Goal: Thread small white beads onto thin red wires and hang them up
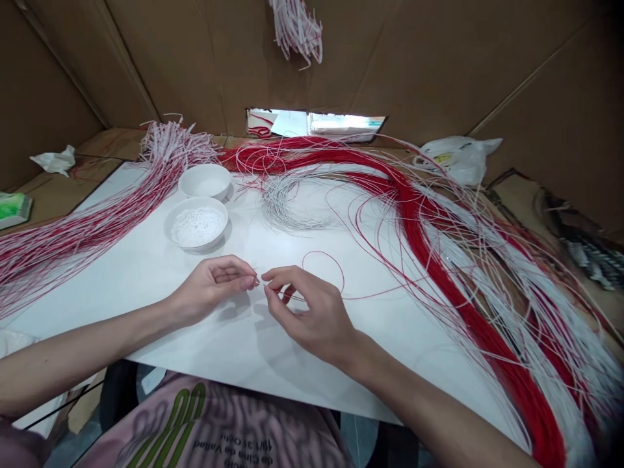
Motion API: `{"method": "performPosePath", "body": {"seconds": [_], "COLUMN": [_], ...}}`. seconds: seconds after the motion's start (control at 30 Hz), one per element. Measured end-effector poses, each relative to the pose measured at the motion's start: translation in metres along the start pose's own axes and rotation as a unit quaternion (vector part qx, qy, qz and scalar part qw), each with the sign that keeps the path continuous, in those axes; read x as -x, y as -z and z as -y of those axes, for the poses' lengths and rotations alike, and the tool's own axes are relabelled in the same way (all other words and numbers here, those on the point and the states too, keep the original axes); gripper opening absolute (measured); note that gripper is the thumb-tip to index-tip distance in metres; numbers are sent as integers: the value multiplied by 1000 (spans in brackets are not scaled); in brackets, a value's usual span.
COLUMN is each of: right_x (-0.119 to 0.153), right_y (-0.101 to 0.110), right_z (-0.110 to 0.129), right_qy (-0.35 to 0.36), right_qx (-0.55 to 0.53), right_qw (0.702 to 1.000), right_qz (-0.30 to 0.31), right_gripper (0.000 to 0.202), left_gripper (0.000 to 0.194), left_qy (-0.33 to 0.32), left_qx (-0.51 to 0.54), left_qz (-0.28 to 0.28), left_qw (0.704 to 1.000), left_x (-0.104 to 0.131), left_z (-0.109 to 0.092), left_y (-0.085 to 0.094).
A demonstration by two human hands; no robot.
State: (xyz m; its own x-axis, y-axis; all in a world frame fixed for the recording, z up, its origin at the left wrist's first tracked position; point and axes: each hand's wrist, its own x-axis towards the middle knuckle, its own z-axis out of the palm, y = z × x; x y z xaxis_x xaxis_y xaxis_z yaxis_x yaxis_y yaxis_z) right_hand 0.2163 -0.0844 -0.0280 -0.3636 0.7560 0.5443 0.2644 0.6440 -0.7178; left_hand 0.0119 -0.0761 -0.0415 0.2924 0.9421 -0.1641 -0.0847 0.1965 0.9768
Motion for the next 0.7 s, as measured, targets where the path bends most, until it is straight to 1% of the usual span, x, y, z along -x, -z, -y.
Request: {"method": "performPosePath", "body": {"seconds": [0.07,0.17,0.33,0.53,0.7], "right_x": [0,0,1,1,1], "right_y": [0,-1,-1,-1,0], "right_z": [0,0,-1,-2,-1], "right_qy": [8,24,36,45,40], "right_qx": [-1,-4,-6,-1,-4], "right_qw": [1000,1000,999,999,999], "right_qz": [-5,-10,-10,-10,-2], "right_gripper": [12,12,13,14,14], "left_gripper": [23,21,19,24,22], "left_qy": [18,27,29,24,26], "left_qx": [34,53,46,25,25], "left_qz": [7,16,30,24,26], "left_qw": [999,998,998,999,999], "left_x": [0,1,2,2,3], "left_z": [2,2,2,2,2], "left_y": [0,-1,-2,-2,-1]}}
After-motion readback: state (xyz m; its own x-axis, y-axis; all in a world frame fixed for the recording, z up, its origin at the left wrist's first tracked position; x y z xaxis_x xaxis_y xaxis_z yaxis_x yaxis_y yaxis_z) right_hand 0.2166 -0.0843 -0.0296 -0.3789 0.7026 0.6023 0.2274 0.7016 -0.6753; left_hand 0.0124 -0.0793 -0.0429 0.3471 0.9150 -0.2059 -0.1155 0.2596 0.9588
